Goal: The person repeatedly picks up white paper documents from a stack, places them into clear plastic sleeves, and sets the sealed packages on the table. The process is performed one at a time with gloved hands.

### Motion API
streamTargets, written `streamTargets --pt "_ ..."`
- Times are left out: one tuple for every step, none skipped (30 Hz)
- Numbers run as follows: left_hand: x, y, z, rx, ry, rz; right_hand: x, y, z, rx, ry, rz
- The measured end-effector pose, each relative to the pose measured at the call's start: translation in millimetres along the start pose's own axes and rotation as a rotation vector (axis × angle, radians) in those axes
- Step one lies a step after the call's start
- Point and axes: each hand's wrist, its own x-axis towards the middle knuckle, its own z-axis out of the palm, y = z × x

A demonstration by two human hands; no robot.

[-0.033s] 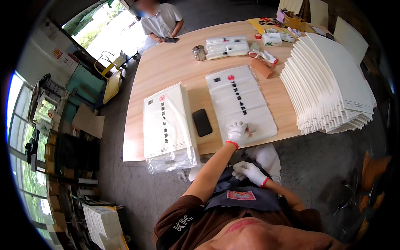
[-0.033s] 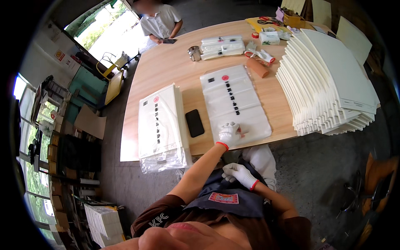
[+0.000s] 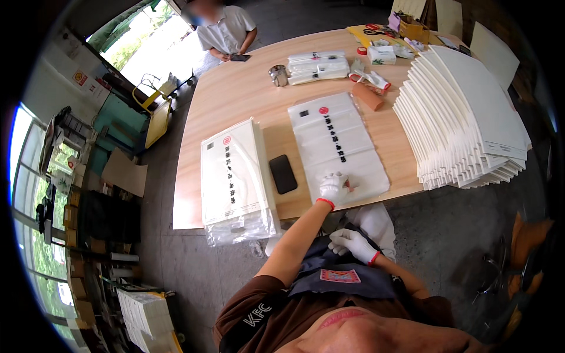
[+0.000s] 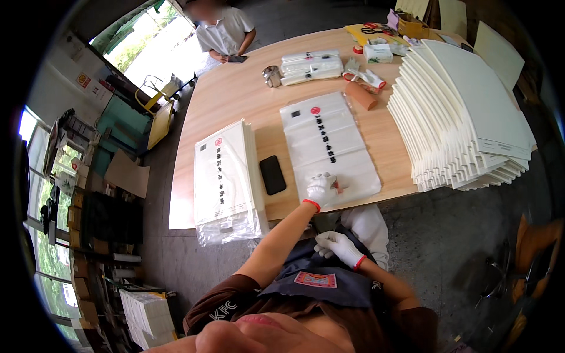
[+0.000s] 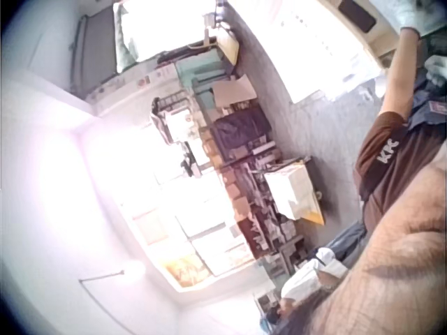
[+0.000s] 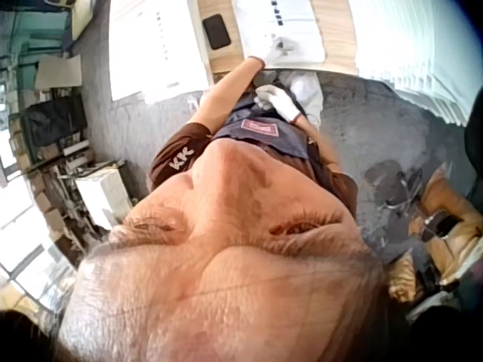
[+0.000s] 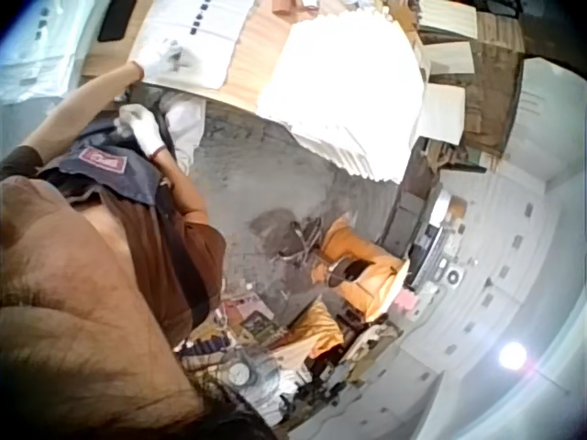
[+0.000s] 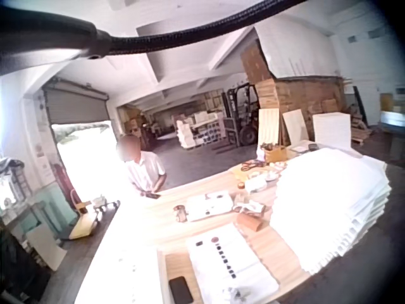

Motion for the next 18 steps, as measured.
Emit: streamTargets --pt "6 -4 2 -0.037 -0.026 0.002 -3 2 -9 0.015 0.023 0.011" --pt "11 -9 2 -0.104 0.001 0.001 -4 6 -16 0.037 0.037 0.024" --pt "11 -10 5 -0.092 0.012 -0.006 -5 10 -22 0.057 0.05 0.038" --pt "8 -12 8 -0.08 0.023 -0.014 -7 17 -28 0.085 0.047 0.027" --pt "10 -6 7 -0.071 0.035 -0.005 -8 18 -36 0.098 0.057 0.017" --pt "4 5 2 0.042 0.02 0.076 -9 20 -43 0.11 0.067 0.008" --pt "8 5 3 0.045 0.012 0.079 -8 22 -48 0.122 0.077 -0.001" --pt "7 0 5 0.045 0.011 0.067 -8 17 -49 0.132 0.09 -0.014" --pt "9 -4 9 0.04 0.009 0.06 -9 13 -52 0.123 0.091 -0.023" --pt "12 -11 15 0.063 0.033 0.059 -10 9 -55 0.115 0.092 -0.031" --pt "14 -8 12 0.021 -0.015 0.049 -10 5 -60 0.108 0.104 -0.042" --pt "17 -5 3 -0.018 -0.063 0.041 -11 1 -63 0.114 0.133 -0.065" --pt "19 -3 -4 -0.057 -0.112 0.032 -10 -3 -68 0.132 0.139 -0.091" --pt "21 -6 -10 -0.104 -0.1 0.028 -5 -10 -72 0.147 0.135 -0.116" --pt "23 -7 -15 -0.155 -0.089 0.025 -2 -21 -76 0.162 0.134 -0.138" --pt "25 -9 -20 -0.205 -0.079 0.019 5 -35 -79 0.182 0.163 -0.183" --pt "31 -7 -22 -0.208 -0.019 0.083 31 -34 -97 0.428 0.025 -0.192" --pt "33 -12 -20 -0.213 0.041 0.127 37 -67 -82 0.256 0.134 -0.2"
